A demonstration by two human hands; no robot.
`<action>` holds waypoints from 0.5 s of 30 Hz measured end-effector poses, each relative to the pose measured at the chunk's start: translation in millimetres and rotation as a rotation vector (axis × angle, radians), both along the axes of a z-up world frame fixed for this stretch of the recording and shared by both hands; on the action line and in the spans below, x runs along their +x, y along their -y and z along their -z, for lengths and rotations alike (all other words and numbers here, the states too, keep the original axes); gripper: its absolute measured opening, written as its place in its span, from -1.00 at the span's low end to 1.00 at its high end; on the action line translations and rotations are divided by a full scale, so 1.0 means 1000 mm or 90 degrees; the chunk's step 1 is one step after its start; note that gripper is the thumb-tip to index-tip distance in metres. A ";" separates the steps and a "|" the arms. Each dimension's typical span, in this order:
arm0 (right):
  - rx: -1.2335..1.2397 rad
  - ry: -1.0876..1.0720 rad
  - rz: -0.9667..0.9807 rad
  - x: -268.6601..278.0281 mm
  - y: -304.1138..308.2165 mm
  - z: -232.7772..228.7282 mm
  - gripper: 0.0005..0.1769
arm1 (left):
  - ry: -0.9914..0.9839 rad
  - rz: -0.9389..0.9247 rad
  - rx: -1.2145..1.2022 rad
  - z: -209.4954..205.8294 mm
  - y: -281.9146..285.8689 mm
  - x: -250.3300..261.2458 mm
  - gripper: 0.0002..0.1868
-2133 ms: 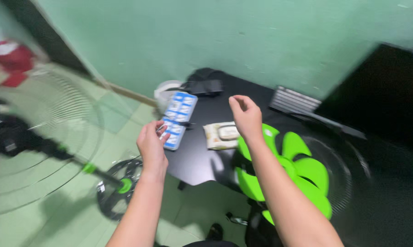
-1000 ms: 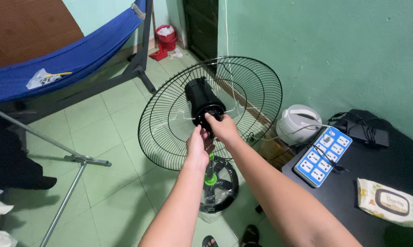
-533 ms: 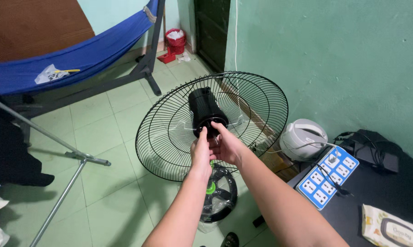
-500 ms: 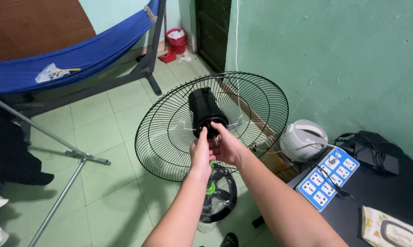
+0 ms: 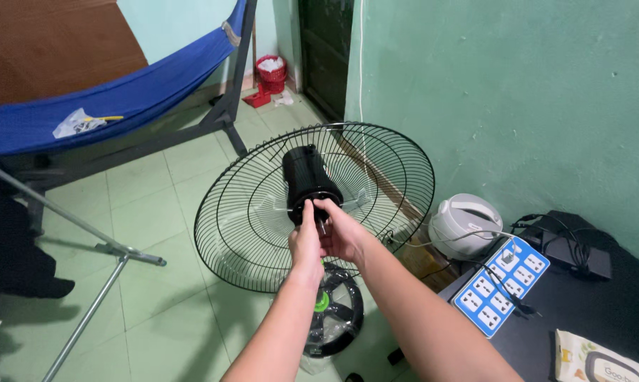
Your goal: The person disassembles a green pedestal fan by removing the front grill, unscrewing the blade hub, and detaching the fan blades. The person then removes the rear grill and adjusts the fan's motor housing.
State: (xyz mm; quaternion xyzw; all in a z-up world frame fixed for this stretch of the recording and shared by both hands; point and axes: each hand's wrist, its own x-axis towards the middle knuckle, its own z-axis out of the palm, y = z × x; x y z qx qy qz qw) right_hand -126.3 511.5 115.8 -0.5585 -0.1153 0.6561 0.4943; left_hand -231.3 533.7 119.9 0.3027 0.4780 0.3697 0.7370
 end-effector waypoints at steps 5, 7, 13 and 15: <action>-0.001 0.026 0.062 -0.011 -0.001 0.003 -0.33 | -0.043 -0.006 0.004 -0.002 -0.002 -0.002 -0.44; -0.002 0.030 0.083 -0.015 -0.001 0.000 -0.34 | -0.059 -0.009 0.020 -0.003 -0.002 -0.002 -0.44; -0.004 0.053 0.138 -0.020 -0.002 0.005 -0.35 | -0.096 0.006 0.020 -0.004 -0.006 -0.002 -0.42; -0.009 0.064 0.155 -0.020 -0.001 0.007 -0.35 | -0.089 0.006 0.015 -0.004 -0.005 -0.002 -0.41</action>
